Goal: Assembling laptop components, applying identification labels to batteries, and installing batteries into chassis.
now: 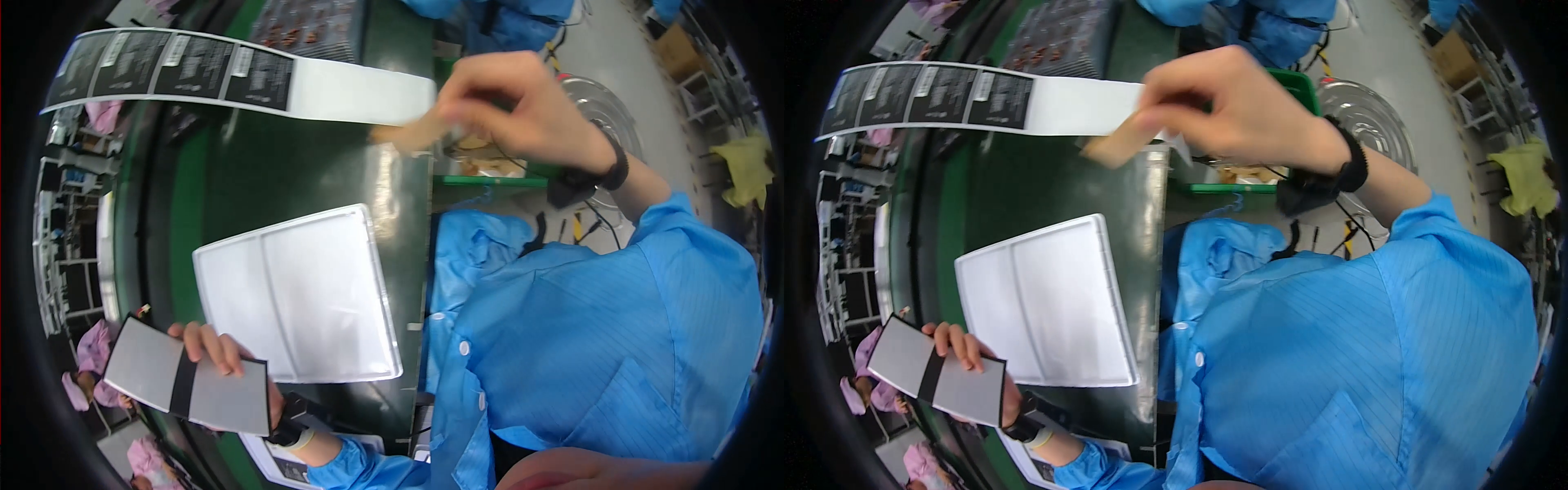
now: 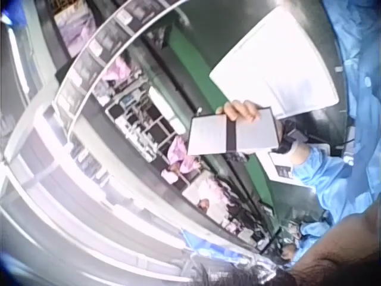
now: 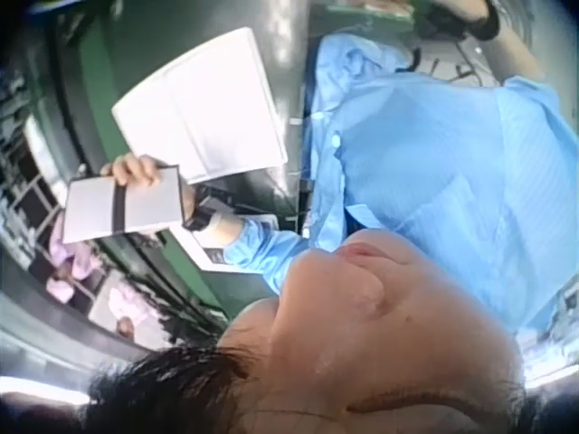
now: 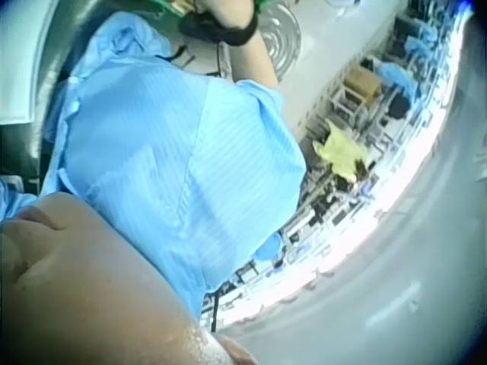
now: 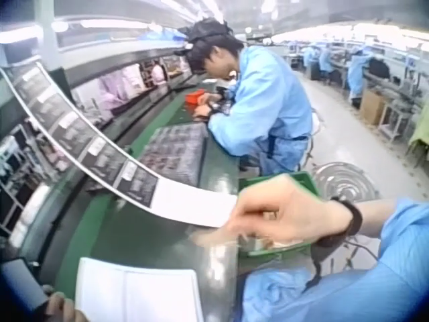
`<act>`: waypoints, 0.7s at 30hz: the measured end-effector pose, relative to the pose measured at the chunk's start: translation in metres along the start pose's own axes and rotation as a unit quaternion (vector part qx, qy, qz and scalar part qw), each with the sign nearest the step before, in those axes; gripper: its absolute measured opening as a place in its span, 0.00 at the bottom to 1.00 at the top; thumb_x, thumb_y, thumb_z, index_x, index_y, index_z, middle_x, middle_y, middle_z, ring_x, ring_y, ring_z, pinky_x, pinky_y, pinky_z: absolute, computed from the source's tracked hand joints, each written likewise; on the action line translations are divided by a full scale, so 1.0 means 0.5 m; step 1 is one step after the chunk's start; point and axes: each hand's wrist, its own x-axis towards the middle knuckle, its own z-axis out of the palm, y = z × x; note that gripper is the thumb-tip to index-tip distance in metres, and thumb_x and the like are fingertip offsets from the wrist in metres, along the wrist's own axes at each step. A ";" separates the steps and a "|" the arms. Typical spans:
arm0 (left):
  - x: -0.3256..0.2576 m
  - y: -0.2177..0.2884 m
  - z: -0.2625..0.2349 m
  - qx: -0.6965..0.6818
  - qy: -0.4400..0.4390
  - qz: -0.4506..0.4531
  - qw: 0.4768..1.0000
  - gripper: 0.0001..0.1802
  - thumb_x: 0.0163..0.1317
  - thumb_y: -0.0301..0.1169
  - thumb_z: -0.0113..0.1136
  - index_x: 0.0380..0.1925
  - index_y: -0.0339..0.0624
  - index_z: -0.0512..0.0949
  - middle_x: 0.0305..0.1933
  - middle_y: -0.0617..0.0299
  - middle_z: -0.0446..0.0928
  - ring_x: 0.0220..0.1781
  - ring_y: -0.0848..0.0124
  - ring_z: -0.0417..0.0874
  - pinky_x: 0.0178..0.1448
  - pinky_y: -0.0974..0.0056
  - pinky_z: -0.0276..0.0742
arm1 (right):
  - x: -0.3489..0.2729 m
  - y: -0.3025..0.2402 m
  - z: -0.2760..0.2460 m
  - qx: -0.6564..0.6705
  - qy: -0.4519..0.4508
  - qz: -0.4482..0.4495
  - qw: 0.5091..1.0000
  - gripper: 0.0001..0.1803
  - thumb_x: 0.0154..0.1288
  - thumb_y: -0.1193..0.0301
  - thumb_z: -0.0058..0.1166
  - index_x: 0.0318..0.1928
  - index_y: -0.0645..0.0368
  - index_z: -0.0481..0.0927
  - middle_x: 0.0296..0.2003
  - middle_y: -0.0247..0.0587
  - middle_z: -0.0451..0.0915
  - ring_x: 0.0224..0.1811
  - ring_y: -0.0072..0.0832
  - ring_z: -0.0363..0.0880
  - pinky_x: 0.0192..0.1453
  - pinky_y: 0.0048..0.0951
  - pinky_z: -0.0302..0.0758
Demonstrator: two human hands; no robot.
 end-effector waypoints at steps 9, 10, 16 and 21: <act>-0.017 -0.050 0.029 0.281 0.085 -0.085 0.952 0.28 0.72 0.34 0.57 0.66 0.30 0.65 0.45 0.61 0.70 0.38 0.72 0.71 0.45 0.69 0.71 | -0.190 0.354 -0.068 -0.199 -0.088 0.206 0.954 0.09 0.65 0.71 0.65 0.38 0.67 0.85 0.27 0.46 0.85 0.30 0.36 0.85 0.38 0.35 0.80; -0.014 -0.069 0.038 0.349 0.126 -0.073 0.926 0.25 0.74 0.31 0.56 0.66 0.30 0.67 0.46 0.62 0.73 0.42 0.73 0.74 0.50 0.70 0.71 | -0.202 0.390 -0.060 -0.320 -0.120 0.148 0.928 0.12 0.62 0.68 0.68 0.37 0.66 0.86 0.26 0.49 0.85 0.31 0.44 0.84 0.39 0.42 0.80; -0.022 -0.107 0.017 0.442 0.115 -0.088 0.885 0.22 0.76 0.25 0.54 0.66 0.30 0.69 0.56 0.56 0.82 0.56 0.76 0.81 0.63 0.71 0.72 | -0.187 0.336 -0.041 -0.378 -0.238 0.179 0.876 0.25 0.67 0.55 0.66 0.22 0.65 0.83 0.19 0.50 0.81 0.24 0.45 0.82 0.31 0.42 0.77; -0.034 -0.093 0.036 0.478 0.109 -0.092 0.867 0.20 0.77 0.22 0.52 0.66 0.30 0.67 0.56 0.54 0.82 0.54 0.76 0.82 0.58 0.71 0.77 | -0.044 0.046 0.045 0.106 -0.274 0.170 0.941 0.16 0.75 0.64 0.59 0.35 0.66 0.86 0.24 0.35 0.84 0.26 0.17 0.82 0.28 0.20 0.75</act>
